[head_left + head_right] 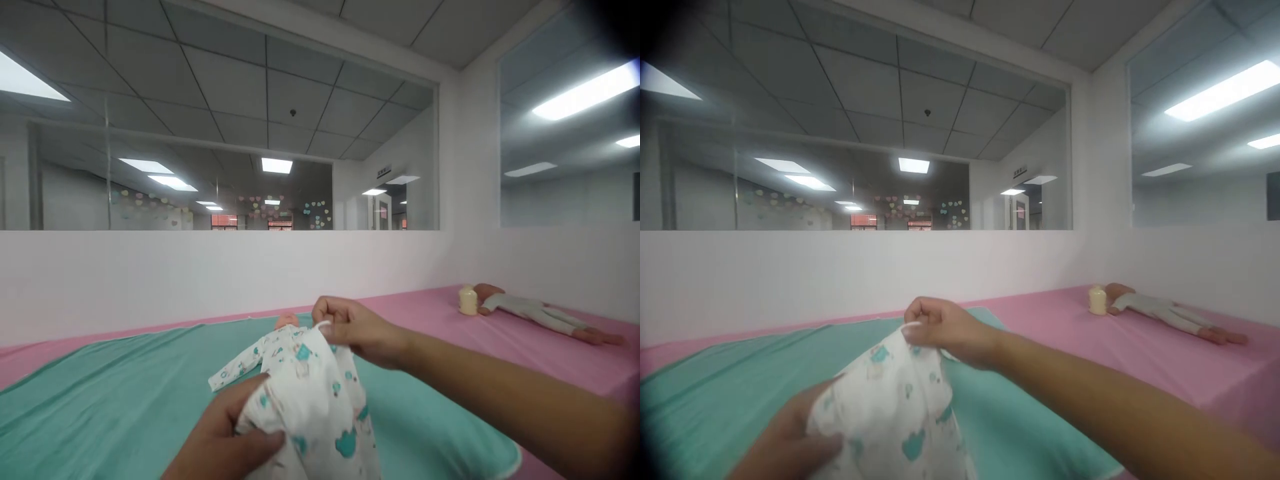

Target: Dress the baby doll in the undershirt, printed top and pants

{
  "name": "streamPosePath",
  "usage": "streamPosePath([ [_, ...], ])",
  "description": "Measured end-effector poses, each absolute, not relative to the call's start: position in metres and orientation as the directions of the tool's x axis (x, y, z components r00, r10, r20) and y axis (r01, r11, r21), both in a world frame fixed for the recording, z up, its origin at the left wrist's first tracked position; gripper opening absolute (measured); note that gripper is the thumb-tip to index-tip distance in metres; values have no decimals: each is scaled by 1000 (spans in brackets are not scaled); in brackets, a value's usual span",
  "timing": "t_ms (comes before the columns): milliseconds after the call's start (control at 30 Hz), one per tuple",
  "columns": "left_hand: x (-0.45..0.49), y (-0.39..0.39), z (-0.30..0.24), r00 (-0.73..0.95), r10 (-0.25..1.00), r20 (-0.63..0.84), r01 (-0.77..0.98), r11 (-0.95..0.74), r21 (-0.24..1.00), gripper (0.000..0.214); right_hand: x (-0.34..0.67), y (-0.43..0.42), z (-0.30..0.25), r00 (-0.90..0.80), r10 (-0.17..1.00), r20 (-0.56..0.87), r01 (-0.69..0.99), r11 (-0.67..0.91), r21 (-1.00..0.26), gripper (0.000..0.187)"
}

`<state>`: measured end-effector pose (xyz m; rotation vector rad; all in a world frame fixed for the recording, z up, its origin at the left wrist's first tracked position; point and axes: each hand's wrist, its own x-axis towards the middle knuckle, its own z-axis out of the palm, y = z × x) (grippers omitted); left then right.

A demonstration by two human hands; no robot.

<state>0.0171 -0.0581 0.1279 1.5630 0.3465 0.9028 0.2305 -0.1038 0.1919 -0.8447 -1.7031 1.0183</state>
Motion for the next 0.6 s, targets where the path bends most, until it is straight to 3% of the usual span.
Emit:
streamPosePath([
  [67, 1, -59, 138, 648, 708, 281, -254, -147, 956, 31, 233, -105, 199, -325, 870, 371, 212, 449, -868, 32],
  [167, -17, -61, 160, 601, 754, 266, -219, -164, 962, 25, 233, -109, 209, -465, 860, 209, 494, 448, -745, 40],
  [233, -24, -65, 175, 559, 768, 313, -219, -227, 949, 20, 229, -113, 215, -534, 839, 107, 643, 485, -592, 41],
  [300, -29, -71, 187, 536, 775, 335, -201, -268, 942, 23, 223, -116, 220, -574, 811, 115, 721, 566, -399, 40],
  [467, -43, -90, 215, 669, 691, 272, 33, -393, 919, 26, 218, -121, 243, -698, 667, 260, 713, 682, 164, 42],
  [600, -58, -109, 242, 765, 631, 130, 324, -552, 768, 17, 230, -133, 266, -793, 552, 257, 588, 582, 562, 34],
])
